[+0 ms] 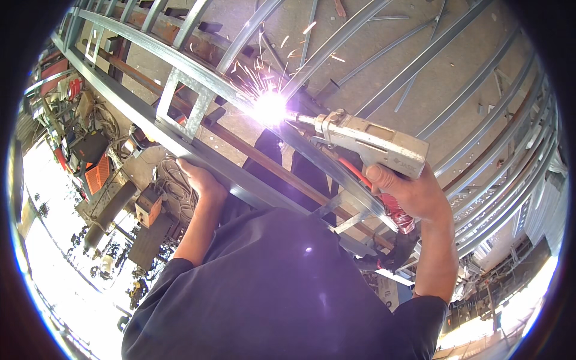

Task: The person welds a large metal frame using a handheld welding torch. They move along the frame, applying welds at multiple joints and seams while holding the torch with one hand and stabilizing the frame with the other. The process generates bright sparks and smoke throughout.

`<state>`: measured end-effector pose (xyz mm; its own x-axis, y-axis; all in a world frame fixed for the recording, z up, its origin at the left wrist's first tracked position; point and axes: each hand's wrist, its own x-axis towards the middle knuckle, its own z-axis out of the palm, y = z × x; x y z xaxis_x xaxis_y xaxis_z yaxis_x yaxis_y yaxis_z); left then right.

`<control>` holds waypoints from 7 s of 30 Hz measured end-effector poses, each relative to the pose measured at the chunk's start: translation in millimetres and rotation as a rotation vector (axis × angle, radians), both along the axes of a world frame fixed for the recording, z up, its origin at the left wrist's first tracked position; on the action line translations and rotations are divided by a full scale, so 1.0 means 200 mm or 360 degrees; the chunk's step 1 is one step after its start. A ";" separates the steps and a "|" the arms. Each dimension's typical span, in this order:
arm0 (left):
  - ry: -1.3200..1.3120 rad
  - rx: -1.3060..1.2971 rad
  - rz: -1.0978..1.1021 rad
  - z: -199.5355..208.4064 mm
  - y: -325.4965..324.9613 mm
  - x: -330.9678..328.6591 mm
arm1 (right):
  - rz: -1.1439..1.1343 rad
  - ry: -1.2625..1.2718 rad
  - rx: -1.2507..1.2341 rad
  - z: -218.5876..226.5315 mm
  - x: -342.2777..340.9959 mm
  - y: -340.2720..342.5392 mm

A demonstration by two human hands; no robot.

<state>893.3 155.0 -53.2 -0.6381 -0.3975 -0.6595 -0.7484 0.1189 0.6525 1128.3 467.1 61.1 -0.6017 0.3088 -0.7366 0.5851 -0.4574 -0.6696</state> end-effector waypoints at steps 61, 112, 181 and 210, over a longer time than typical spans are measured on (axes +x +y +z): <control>0.0008 -0.0171 -0.0160 0.00 0.00 -0.03 | -0.0074 -0.0255 -0.0163 0.00 0.59 0.00; 0.0235 -0.0096 -0.0209 -0.08 -0.02 -0.08 | -0.0183 -0.0168 -0.0069 0.02 1.10 -0.05; 0.0357 0.0000 -0.0248 -0.07 0.00 -0.07 | -0.0218 -0.0124 0.0003 0.19 1.31 -0.16; 0.0265 -0.0239 -0.0382 -0.12 -0.03 -0.09 | 0.0274 -0.0652 0.1624 0.08 0.70 -1.44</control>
